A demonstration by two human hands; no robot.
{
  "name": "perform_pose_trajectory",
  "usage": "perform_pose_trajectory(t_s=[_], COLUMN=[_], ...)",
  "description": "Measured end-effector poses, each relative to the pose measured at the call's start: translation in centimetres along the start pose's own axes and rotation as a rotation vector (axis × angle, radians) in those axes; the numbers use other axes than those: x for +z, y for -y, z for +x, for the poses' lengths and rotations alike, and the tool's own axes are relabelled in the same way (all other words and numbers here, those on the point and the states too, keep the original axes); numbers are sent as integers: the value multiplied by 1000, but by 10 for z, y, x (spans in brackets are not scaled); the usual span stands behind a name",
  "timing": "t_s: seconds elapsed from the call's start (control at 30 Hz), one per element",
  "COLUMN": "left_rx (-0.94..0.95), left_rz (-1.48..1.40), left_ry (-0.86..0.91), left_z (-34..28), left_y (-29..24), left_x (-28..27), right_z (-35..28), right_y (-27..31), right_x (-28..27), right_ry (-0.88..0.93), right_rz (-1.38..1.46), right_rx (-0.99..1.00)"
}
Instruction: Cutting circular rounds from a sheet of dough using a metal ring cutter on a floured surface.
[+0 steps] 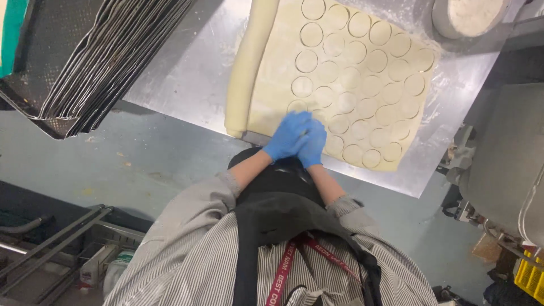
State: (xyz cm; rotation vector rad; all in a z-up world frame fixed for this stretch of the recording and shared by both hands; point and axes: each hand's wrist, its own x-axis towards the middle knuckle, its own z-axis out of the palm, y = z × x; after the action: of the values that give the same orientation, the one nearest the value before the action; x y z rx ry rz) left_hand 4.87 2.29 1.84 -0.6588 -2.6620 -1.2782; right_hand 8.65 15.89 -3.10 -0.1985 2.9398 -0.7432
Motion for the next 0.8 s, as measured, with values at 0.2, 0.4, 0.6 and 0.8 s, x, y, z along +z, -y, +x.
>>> perform_pose_trajectory(t_s=[0.2, 0.4, 0.6, 0.8], left_rx=[-452, -554, -229, -155], left_rz=[-160, -276, 190, 240], left_ry=[-463, -145, 100, 246], left_z=[-18, -10, -19, -43], left_y=[101, 173, 53, 51], left_x=[-131, -84, -121, -81], right_z=[4, 26, 42, 30], right_y=[-32, -18, 33, 30], right_x=[-84, -81, -58, -46], right_ry=[-392, -406, -182, 96], right_rz=[478, 505, 604, 441], right_rx=[231, 169, -77, -266])
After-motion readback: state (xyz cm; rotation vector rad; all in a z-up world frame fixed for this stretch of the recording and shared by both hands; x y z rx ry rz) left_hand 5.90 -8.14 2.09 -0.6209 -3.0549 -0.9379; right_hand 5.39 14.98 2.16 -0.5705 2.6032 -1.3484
